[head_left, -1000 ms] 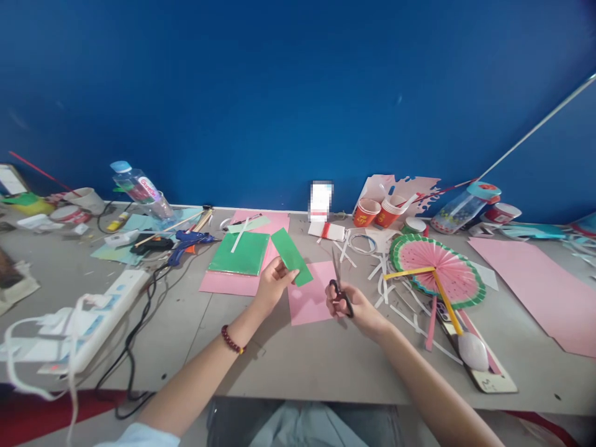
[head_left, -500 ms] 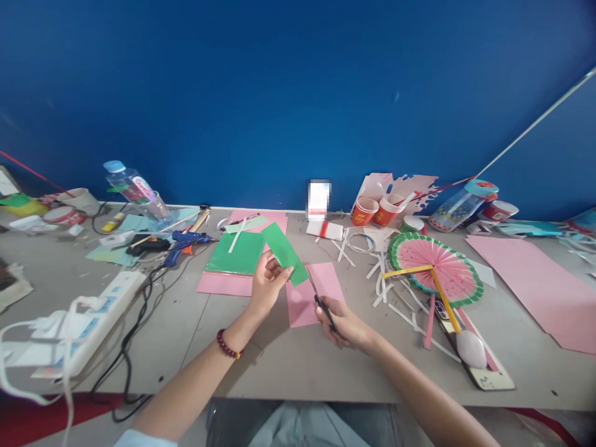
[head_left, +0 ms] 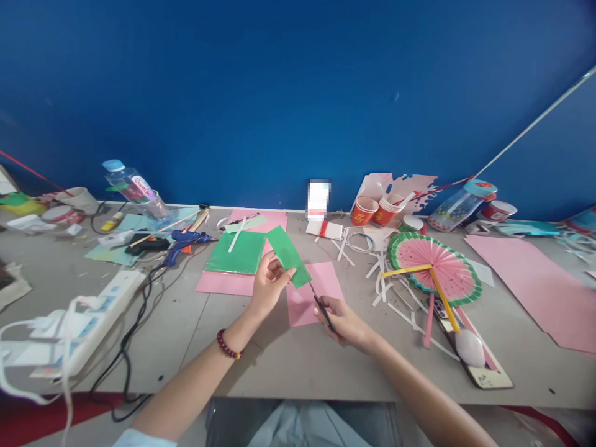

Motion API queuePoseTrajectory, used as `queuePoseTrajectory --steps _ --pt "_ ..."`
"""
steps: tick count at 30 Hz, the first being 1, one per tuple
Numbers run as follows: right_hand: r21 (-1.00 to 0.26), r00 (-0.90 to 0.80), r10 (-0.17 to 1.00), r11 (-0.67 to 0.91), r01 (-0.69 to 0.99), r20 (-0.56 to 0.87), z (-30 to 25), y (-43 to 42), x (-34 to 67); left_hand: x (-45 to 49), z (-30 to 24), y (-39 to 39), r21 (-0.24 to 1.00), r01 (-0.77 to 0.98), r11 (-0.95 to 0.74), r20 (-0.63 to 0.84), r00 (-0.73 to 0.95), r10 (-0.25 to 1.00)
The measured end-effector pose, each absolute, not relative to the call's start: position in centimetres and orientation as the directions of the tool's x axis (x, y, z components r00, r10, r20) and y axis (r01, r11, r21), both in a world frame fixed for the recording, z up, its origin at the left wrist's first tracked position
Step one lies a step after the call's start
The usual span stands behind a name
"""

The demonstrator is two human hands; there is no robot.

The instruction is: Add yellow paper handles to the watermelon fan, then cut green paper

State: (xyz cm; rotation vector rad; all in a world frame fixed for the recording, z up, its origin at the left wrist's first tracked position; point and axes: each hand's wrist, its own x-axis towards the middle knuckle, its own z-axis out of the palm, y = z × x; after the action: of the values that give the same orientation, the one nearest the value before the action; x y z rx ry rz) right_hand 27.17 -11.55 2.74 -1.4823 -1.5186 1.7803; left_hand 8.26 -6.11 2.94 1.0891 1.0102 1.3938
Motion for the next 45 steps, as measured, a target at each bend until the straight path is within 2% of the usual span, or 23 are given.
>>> queuePoseTrajectory --steps 24,31,45 --pt "-0.870 -0.374 0.801 -0.341 0.357 -0.468 2.67 -11.57 27.18 8.21 2.78 -6.05 0.970 -0.233 -0.072 0.060 -0.059 0.996" --pt "-0.871 -0.378 0.798 -0.348 0.347 -0.470 2.87 -11.58 27.15 8.11 2.30 -5.91 0.970 -0.215 -0.112 0.108 -0.031 0.994" --pt "-0.862 -0.359 0.797 -0.366 0.351 -0.485 2.90 -11.55 27.15 8.24 2.83 -5.96 0.966 -0.235 -0.109 0.108 -0.016 0.994"
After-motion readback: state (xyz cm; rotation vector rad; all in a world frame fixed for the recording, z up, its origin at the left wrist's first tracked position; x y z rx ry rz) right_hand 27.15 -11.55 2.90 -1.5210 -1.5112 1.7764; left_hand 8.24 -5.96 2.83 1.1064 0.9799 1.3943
